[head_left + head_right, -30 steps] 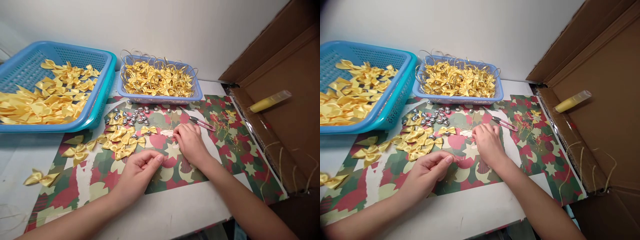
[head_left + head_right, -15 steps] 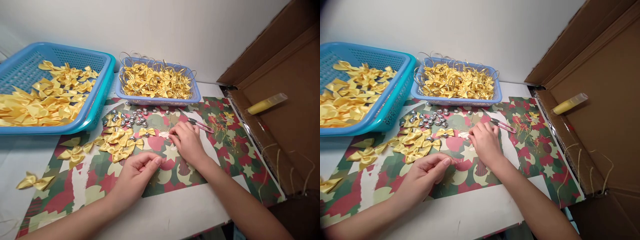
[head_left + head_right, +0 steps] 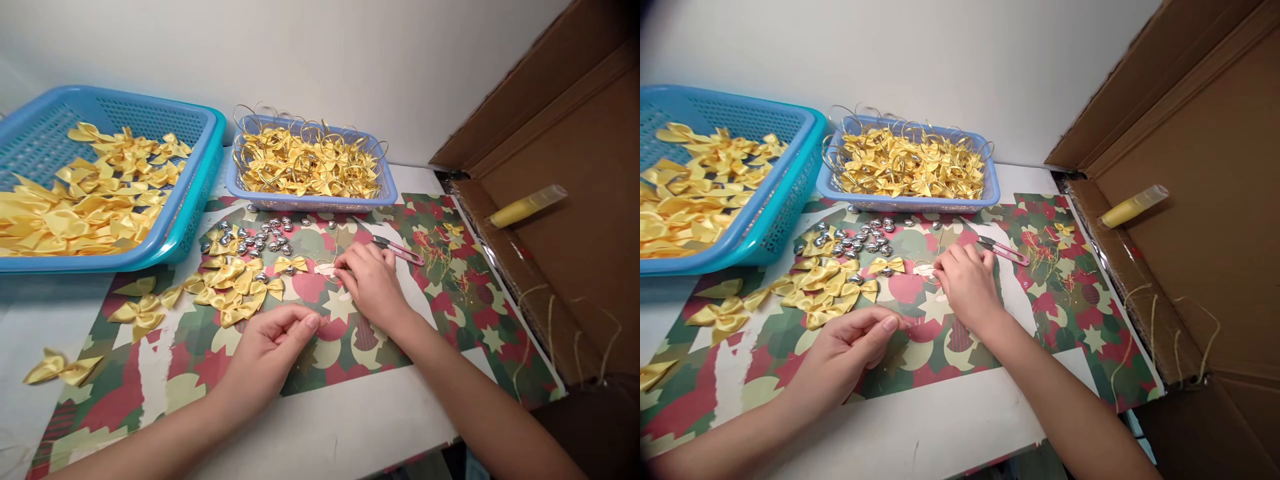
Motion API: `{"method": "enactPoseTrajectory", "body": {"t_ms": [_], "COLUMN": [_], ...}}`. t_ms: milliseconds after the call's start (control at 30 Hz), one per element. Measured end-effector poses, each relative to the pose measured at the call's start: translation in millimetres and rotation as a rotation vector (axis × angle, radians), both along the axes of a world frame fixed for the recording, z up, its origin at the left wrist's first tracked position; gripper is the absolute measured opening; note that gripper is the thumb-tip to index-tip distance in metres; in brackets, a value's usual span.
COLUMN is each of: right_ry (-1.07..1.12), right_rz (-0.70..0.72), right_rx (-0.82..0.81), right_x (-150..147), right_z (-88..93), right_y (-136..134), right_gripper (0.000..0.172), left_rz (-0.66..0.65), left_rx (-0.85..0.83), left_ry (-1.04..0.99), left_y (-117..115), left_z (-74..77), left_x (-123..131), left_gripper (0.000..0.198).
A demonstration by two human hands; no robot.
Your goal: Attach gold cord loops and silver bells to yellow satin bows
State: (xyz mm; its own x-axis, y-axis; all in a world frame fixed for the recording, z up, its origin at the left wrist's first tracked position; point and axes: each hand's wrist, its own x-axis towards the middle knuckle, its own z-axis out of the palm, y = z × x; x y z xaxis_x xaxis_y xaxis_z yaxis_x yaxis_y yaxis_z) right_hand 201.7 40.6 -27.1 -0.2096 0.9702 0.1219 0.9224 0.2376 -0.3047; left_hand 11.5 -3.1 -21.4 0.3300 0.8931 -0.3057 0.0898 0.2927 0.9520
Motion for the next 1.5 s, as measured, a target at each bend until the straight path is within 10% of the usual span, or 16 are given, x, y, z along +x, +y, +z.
{"method": "enactPoseTrajectory", "body": {"t_ms": [533,900,1167,1500], "right_ry": [-0.104,0.412,1.255,1.135], "right_rz": [0.068,-0.042,-0.072,-0.118], "right_rx": [0.017,0.030,-0.433,-0.377], "right_x": [-2,4,3,13], "right_z": [-9.6,5.6,7.2,15.7], "right_y": [3,2,-2,-17], "right_gripper": [0.019,0.021,0.026,0.012], "left_rz": [-0.020,-0.043,-0.031,-0.057], "left_rx": [-0.020,-0.063,-0.029,-0.078], "left_ry": [0.026,-0.001,-0.002,0.041], "left_y": [1,1,2,0], "left_z": [0.6,0.4,0.2,1.1], "left_x": [-1,-1,-1,-3], "left_gripper": [0.037,0.040,0.036,0.046]}}
